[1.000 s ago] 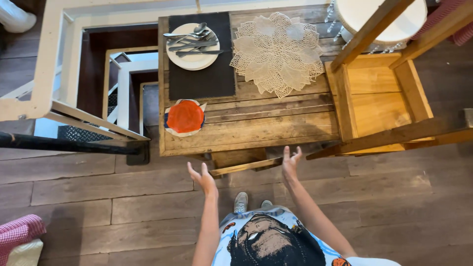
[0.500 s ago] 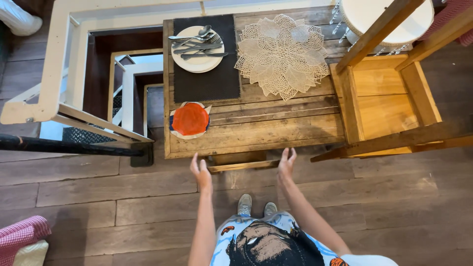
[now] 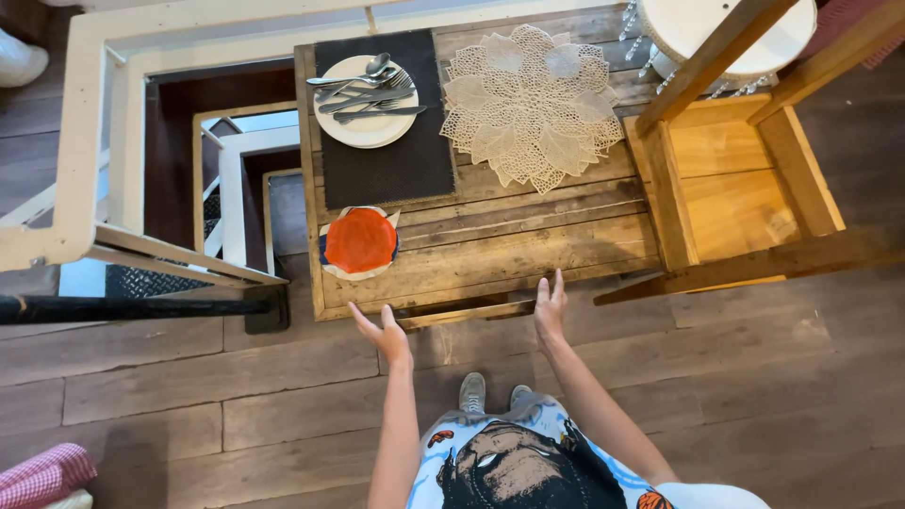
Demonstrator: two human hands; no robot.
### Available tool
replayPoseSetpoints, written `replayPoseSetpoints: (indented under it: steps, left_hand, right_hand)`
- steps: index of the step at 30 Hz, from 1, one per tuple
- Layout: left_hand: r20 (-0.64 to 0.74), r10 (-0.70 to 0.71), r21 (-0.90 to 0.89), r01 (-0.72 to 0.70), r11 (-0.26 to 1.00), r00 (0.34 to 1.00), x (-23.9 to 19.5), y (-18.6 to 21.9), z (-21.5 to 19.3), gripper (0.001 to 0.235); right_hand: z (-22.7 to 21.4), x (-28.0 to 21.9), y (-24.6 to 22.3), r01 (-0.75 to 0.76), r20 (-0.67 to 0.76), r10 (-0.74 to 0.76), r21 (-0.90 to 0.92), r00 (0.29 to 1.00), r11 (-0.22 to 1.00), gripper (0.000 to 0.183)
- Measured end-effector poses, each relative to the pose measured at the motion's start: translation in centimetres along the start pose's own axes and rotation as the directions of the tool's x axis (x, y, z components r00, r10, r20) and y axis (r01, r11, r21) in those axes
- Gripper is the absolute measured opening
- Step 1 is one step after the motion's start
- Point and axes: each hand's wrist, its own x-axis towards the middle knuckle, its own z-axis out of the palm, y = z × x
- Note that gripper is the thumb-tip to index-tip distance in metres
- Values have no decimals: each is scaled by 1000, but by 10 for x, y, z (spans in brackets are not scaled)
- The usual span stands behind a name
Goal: Sanding and cleaning wooden chairs and stools.
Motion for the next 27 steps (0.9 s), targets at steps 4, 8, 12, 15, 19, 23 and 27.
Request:
replayPoseSetpoints:
  steps: [4,8,12,15,19,23,27]
  left_hand:
    - [-6,8,58,-8,998,1000,12,-4,-1,81]
    - [-81,-98,36,102,994,992,16,13,3,89]
    - [-116,-150,40,155,987,982,22,1,5,87]
    - [-114,-53,71,61,996,992,17,-20,2,83]
    - [-112,-87,14,90,996,990,17,-11,13,79]
    - [-125,-60,64,68,996,990,11,-7,20,76]
    - [-66,-81,-82,75,994,995,5,0,10,77]
  right_hand:
    - [11,1,10,70,-31,-71,-31,997,997,66]
    - [19,4,22,82,-47,-83,-32,995,996,73]
    - [23,1,19,193,-151,-211,-126,966,973,78]
    - [16,-8,4,186,-156,-204,-123,967,975,77]
    - [17,11,8,184,-189,-217,-177,958,967,78]
    - [16,13,-1,145,-265,-217,-268,939,953,83]
    - [9,10,3,98,-329,-215,-337,919,936,83]
